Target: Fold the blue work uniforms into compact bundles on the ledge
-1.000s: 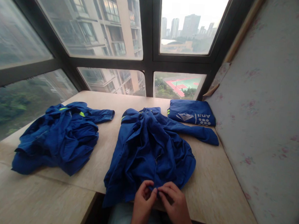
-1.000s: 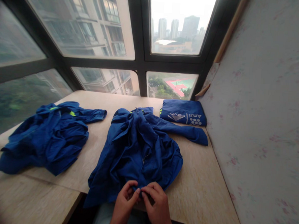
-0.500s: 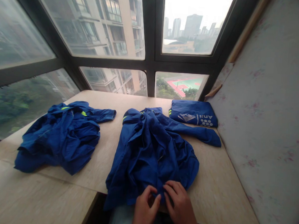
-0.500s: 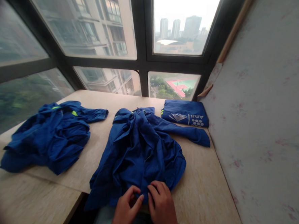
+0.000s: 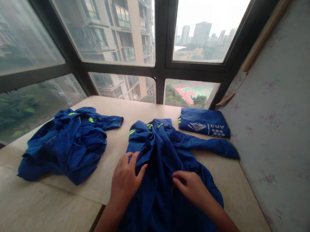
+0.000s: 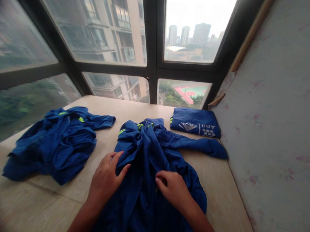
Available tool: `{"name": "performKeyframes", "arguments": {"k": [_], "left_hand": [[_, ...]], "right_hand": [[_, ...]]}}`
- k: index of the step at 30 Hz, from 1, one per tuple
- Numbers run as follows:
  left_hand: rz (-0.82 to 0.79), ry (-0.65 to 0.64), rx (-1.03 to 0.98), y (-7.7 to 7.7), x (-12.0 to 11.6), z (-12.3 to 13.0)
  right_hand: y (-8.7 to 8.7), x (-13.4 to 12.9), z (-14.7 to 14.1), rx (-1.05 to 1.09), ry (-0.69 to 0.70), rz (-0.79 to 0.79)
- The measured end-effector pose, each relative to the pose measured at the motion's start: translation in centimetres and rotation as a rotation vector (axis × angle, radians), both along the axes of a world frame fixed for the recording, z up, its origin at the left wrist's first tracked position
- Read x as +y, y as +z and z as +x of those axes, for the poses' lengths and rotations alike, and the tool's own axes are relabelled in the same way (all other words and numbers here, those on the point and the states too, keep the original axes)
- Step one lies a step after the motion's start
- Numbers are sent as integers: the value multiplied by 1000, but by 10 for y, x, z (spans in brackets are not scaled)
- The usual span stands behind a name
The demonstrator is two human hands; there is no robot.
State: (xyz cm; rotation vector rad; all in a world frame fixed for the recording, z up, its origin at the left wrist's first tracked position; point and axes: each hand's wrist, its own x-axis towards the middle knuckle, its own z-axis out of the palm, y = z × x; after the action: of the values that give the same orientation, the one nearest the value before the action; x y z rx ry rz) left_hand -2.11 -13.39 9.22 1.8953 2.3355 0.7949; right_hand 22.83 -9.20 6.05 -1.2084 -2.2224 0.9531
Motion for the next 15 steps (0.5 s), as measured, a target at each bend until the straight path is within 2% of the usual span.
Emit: {"name": "performKeyframes", "arguments": {"k": [2,4,6,8,9,11,13,15], "left_hand": [[-125,34,139,-8,18,-10],[-311,-17,170,-18,25,-18],[-390,-74,147,-24,24,-33],[-327,-86,102,-21,18,-58],[-273,-76,75,-17,14,-76],[-182,-18,38,-6,5,-118],[-153,102,36,2,-5,-163],[-189,237,79,4,-16,-200]], "right_hand": [[7,42,-25,94,-152,177],[2,80,-49,92,-322,345],[-11,108,-65,18,-418,354],[-23,127,-66,-31,-408,249],[-27,133,-61,-21,-390,211],[-30,139,-38,54,-405,230],[-30,140,-3,129,-511,325],[-29,137,36,128,-646,364]]}}
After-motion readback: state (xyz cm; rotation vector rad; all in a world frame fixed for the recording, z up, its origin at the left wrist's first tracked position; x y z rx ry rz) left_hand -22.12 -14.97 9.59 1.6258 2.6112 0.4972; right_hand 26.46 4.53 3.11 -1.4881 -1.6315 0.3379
